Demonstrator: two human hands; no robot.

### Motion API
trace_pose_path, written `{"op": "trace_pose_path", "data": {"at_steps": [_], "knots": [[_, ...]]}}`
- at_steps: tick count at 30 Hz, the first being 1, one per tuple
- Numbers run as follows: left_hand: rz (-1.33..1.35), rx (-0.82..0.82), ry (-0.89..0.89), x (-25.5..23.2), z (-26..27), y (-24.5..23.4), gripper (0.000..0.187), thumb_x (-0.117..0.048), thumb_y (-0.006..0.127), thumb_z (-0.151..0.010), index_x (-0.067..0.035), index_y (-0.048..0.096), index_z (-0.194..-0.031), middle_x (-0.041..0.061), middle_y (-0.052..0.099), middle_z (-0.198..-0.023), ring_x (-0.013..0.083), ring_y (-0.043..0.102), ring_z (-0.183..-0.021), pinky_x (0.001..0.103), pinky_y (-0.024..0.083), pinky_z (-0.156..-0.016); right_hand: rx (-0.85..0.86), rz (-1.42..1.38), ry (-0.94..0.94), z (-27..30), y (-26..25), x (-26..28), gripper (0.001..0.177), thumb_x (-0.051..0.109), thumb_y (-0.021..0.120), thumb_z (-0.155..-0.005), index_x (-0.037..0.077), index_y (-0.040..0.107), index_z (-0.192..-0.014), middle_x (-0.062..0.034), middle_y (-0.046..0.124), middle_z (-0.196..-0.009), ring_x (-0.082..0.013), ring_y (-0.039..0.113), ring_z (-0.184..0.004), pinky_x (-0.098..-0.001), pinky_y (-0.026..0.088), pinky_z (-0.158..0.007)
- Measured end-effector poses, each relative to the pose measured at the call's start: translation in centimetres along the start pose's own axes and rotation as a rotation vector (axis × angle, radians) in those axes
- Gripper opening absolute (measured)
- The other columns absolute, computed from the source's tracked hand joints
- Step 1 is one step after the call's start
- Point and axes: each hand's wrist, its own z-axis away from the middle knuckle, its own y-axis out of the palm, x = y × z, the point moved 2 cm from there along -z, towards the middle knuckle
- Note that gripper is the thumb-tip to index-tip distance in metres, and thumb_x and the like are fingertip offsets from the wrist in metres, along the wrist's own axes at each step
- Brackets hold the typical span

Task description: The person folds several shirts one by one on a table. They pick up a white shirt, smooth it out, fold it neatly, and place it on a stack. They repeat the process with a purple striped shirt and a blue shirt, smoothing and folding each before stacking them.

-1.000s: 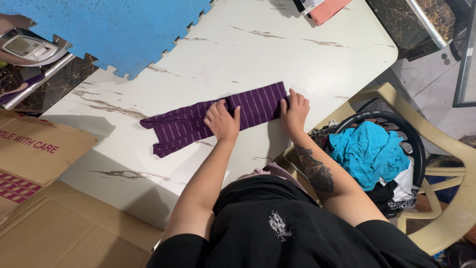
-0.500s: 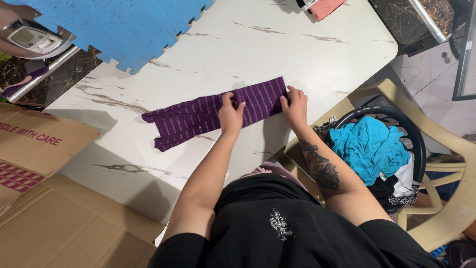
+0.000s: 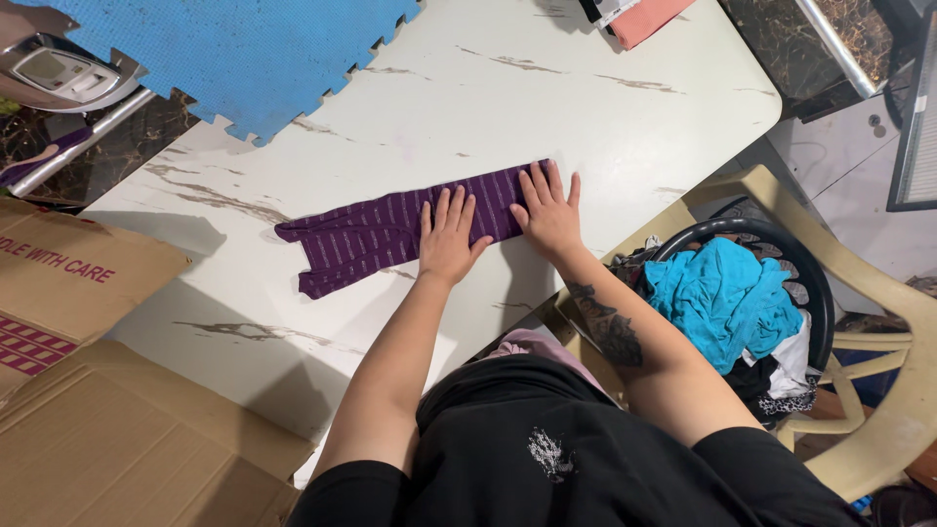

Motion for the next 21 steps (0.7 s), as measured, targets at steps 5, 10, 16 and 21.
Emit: {"op": "trace_pose_path", "data": {"at_steps": [5, 10, 16, 21], "knots": [[0.070, 0.067, -0.136, -0.1, 0.1, -1.5, 0.105, -0.076, 0.064, -0.079, -0.018, 0.030, -0.159, 0.021, 0.012, -0.168, 0.0396, 0.007, -0.155, 0.053, 0.008, -0.125, -0.034, -0.104, -0.050, -1.0, 0.4, -1.2, 0.061, 0.046, 0.050, -0.105, 0.013, 0.044, -0.156, -0.0134, 0.037, -0.164, -0.0404, 0.026, -0.152, -0.0626, 0.014, -0.121], [0.082, 0.042, -0.170, 0.1, -0.4, -1.9, 0.127, -0.081, 0.068, -0.072, -0.002, 0.021, -0.160, 0.023, 0.010, -0.168, 0.0377, 0.006, -0.156, 0.049, 0.007, -0.126, -0.087, -0.300, 0.451, -0.7, 2.1, -3.1, 0.056, 0.042, 0.067, -0.095, 0.005, 0.057, -0.136, -0.0208, 0.051, -0.139, -0.0387, 0.042, -0.130, -0.0563, 0.031, -0.110], [0.460, -0.220, -0.059, 0.8, 1.0, -1.6, 0.089, -0.050, 0.068, -0.098, 0.001, 0.028, -0.160, 0.024, 0.030, -0.166, 0.0403, 0.027, -0.153, 0.050, 0.026, -0.124, -0.109, -0.909, 0.532, 0.3, 2.0, -7.8, 0.027, 0.019, 0.080, -0.089, 0.004, 0.058, -0.095, -0.0102, 0.067, -0.086, -0.0181, 0.060, -0.078, -0.0336, 0.051, -0.071], [0.830, -0.289, -0.304, 1.8, 2.4, -0.5, 0.049, -0.028, 0.062, -0.101, -0.005, 0.057, -0.143, 0.013, 0.068, -0.131, 0.0302, 0.063, -0.109, 0.040, 0.054, -0.095, -0.407, -0.659, 0.540, 0.1, -6.4, -14.0, 0.025, 0.010, 0.083, -0.084, 0.002, 0.062, -0.095, -0.0100, 0.070, -0.085, -0.0192, 0.064, -0.076, -0.0340, 0.053, -0.070]]}}
